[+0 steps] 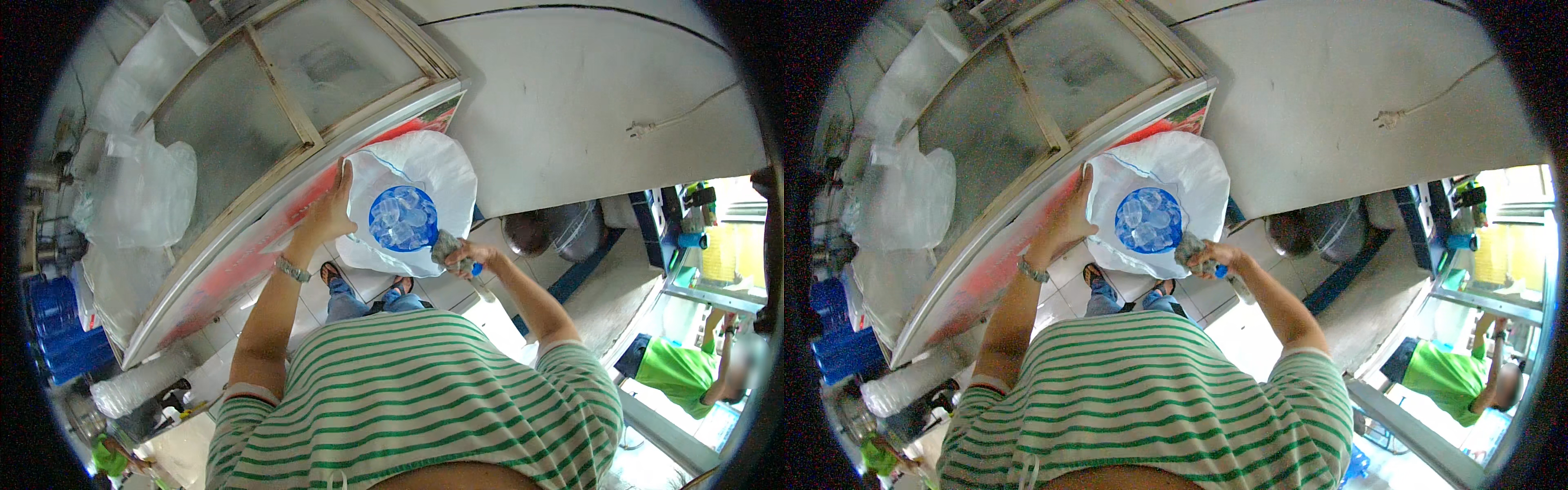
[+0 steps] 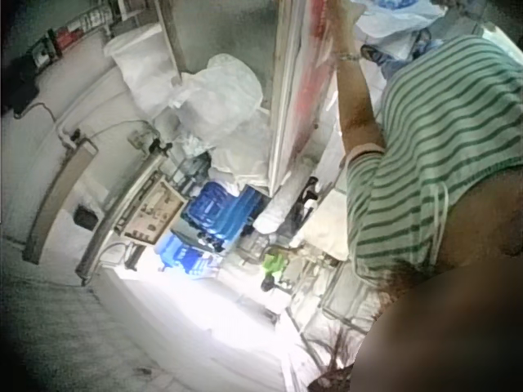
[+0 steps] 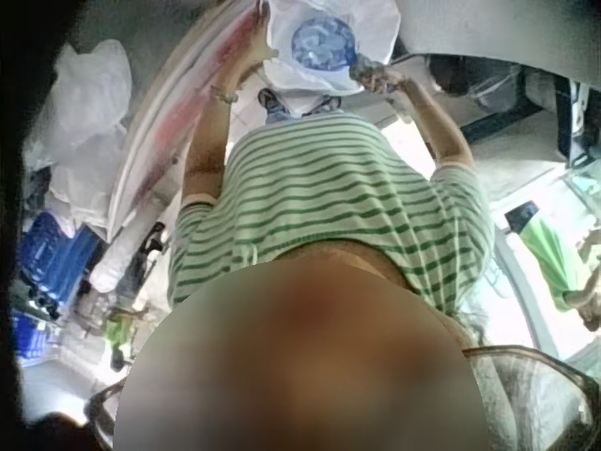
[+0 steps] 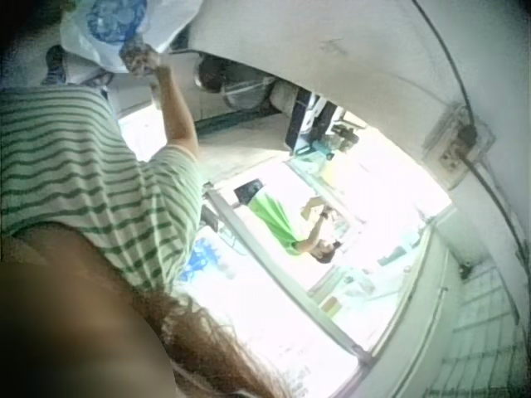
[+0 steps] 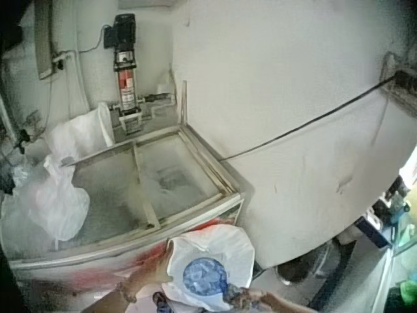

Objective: The person scoops ice from a chest freezer into a plastic bag using a blue scoop, then writes on a notepad at a counter. The person continues scooping ice into the bag and places it on the counter.

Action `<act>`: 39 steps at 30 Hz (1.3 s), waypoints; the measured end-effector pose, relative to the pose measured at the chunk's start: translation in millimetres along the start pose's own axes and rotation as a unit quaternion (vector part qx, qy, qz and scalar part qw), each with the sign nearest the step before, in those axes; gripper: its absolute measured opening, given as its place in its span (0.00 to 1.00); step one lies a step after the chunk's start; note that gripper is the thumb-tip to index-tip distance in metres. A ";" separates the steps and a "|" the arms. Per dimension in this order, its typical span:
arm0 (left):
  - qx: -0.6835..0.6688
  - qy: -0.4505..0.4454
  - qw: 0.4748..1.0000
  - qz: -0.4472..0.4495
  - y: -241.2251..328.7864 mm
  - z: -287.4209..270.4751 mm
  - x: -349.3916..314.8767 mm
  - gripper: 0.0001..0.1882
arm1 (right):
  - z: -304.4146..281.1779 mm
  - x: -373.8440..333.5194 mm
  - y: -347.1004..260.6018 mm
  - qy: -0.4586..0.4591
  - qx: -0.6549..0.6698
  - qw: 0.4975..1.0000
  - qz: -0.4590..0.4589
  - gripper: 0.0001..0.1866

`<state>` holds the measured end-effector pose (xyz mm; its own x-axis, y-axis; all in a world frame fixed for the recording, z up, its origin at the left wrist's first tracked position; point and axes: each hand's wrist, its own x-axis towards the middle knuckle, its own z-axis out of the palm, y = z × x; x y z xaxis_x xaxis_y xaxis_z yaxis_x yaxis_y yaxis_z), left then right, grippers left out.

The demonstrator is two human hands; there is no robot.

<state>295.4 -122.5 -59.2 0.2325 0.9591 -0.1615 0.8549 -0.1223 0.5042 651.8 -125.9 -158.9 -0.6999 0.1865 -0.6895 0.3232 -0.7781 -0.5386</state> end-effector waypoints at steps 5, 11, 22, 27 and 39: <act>-0.101 -0.040 0.994 0.022 -9.0 -12.5 5.3 0.53 | 41.3 -30.1 27.2 0.079 0.063 0.990 -0.096 0.18; -0.135 0.113 0.984 -0.036 -28.8 -56.2 -51.8 0.36 | 117.1 -84.2 -23.7 0.125 0.095 0.965 -0.209 0.21; 0.229 0.704 0.542 -0.397 -203.2 -253.9 -203.4 0.49 | 265.9 -90.1 -192.0 0.061 0.106 0.968 -0.219 0.25; 0.026 0.612 0.668 -0.423 -243.7 -282.4 -230.9 0.41 | 349.2 -27.3 -264.1 -0.120 0.079 0.962 -0.231 0.25; -0.421 0.626 0.656 -0.007 -281.3 -297.7 -266.6 0.38 | 498.4 158.0 -375.8 -0.252 -0.045 0.948 -0.191 0.14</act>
<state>-145.1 -267.8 94.5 -0.7867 0.4808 0.3874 0.1718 -0.4322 0.8853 102.2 -103.0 175.9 -0.9846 0.1173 -0.1293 0.0218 -0.6524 -0.7576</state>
